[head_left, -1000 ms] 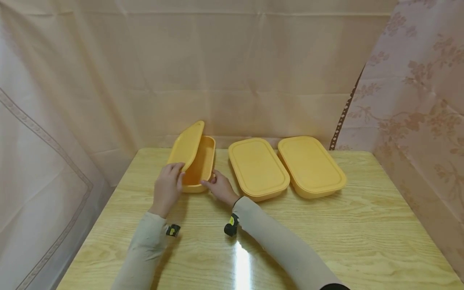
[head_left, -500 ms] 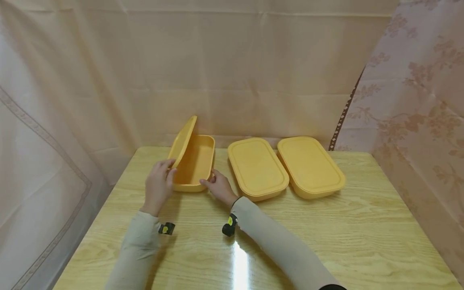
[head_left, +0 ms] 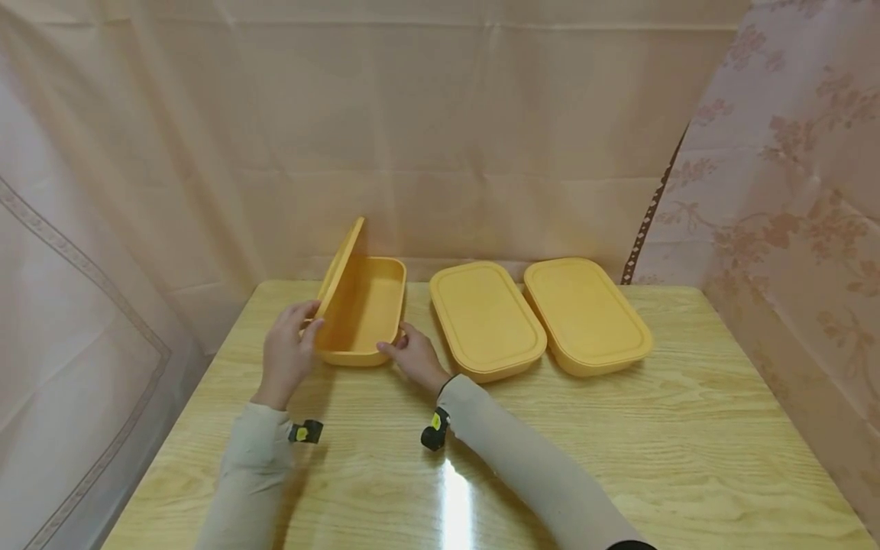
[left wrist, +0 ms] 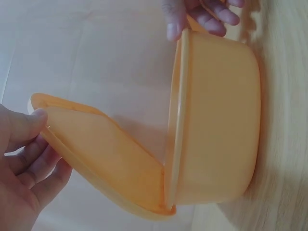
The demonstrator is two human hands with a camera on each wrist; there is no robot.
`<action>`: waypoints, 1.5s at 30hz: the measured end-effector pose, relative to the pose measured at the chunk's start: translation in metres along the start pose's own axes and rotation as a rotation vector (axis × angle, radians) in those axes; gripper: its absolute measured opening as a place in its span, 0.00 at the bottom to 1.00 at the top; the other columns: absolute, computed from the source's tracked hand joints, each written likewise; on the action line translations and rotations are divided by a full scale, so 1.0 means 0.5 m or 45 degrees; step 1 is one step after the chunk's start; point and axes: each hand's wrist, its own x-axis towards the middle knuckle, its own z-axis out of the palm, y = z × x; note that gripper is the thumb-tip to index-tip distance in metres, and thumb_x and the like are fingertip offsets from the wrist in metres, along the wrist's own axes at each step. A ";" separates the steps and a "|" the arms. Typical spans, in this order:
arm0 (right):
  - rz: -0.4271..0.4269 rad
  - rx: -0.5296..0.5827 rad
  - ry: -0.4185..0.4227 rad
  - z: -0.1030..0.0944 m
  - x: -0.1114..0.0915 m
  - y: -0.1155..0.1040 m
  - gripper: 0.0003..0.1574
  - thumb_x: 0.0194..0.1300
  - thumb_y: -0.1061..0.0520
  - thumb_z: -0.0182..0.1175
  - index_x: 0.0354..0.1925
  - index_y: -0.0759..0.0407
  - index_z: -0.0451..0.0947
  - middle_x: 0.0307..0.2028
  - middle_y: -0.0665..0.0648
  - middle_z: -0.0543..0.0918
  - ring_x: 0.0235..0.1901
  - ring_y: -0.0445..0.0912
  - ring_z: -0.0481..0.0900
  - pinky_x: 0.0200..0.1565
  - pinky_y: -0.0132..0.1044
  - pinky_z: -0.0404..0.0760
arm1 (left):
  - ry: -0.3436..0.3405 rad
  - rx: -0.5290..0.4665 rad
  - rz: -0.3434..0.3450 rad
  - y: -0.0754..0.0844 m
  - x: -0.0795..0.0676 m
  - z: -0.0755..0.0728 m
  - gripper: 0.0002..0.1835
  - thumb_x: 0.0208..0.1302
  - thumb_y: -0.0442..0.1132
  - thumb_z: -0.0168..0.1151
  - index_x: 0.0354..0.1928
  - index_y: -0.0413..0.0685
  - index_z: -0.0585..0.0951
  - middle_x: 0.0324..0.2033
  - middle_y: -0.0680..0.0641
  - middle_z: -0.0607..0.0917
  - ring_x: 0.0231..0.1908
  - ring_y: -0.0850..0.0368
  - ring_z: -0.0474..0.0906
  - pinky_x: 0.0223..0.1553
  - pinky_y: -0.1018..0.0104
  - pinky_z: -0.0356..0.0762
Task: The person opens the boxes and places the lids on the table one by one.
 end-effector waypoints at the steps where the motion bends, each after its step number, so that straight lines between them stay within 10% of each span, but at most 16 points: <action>1: -0.004 0.002 0.002 -0.001 0.000 0.000 0.32 0.65 0.47 0.63 0.61 0.62 0.71 0.28 0.50 0.73 0.26 0.41 0.69 0.28 0.28 0.68 | 0.003 -0.014 -0.004 -0.003 0.001 -0.002 0.14 0.66 0.27 0.59 0.52 0.30 0.78 0.44 0.31 0.81 0.43 0.33 0.81 0.46 0.41 0.80; 8: -0.009 -0.018 0.003 -0.007 0.000 0.003 0.36 0.65 0.45 0.63 0.63 0.64 0.69 0.32 0.55 0.78 0.28 0.42 0.71 0.30 0.29 0.71 | 0.028 -0.141 -0.046 -0.022 0.004 -0.014 0.14 0.65 0.27 0.59 0.52 0.29 0.78 0.44 0.32 0.80 0.47 0.40 0.79 0.48 0.60 0.81; 15: -0.005 -0.001 0.016 -0.013 -0.004 -0.001 0.35 0.65 0.47 0.64 0.63 0.65 0.70 0.32 0.55 0.77 0.28 0.42 0.71 0.28 0.29 0.70 | 0.075 -0.306 -0.121 -0.029 0.001 -0.017 0.14 0.65 0.26 0.59 0.51 0.27 0.78 0.44 0.32 0.80 0.43 0.74 0.70 0.44 0.95 0.67; 24: 0.024 0.006 0.025 -0.017 -0.007 -0.005 0.35 0.66 0.47 0.63 0.64 0.64 0.69 0.32 0.55 0.77 0.30 0.43 0.71 0.32 0.30 0.71 | 0.106 -0.348 -0.194 -0.034 0.000 -0.031 0.16 0.66 0.30 0.60 0.54 0.30 0.79 0.45 0.32 0.81 0.43 0.80 0.69 0.43 0.94 0.68; 31: 0.041 0.040 -0.044 -0.015 -0.011 -0.003 0.44 0.66 0.45 0.63 0.71 0.62 0.59 0.52 0.63 0.79 0.50 0.52 0.80 0.51 0.42 0.80 | 0.167 -0.319 -0.373 -0.049 -0.009 -0.042 0.16 0.69 0.33 0.58 0.55 0.33 0.79 0.46 0.40 0.82 0.43 0.80 0.69 0.42 0.90 0.68; 39: 0.012 0.035 -0.070 -0.018 -0.010 -0.004 0.31 0.67 0.47 0.61 0.64 0.58 0.69 0.52 0.61 0.81 0.53 0.53 0.80 0.52 0.43 0.81 | 0.190 -0.387 -0.425 -0.054 -0.007 -0.048 0.16 0.68 0.37 0.60 0.53 0.35 0.80 0.36 0.70 0.76 0.43 0.78 0.72 0.44 0.86 0.70; 45: 0.011 0.033 -0.086 -0.018 -0.010 -0.006 0.32 0.68 0.46 0.61 0.64 0.60 0.69 0.50 0.61 0.81 0.51 0.53 0.80 0.49 0.41 0.81 | 0.161 -0.433 -0.532 -0.057 -0.004 -0.057 0.18 0.70 0.39 0.59 0.56 0.35 0.79 0.34 0.71 0.75 0.42 0.77 0.72 0.59 0.64 0.69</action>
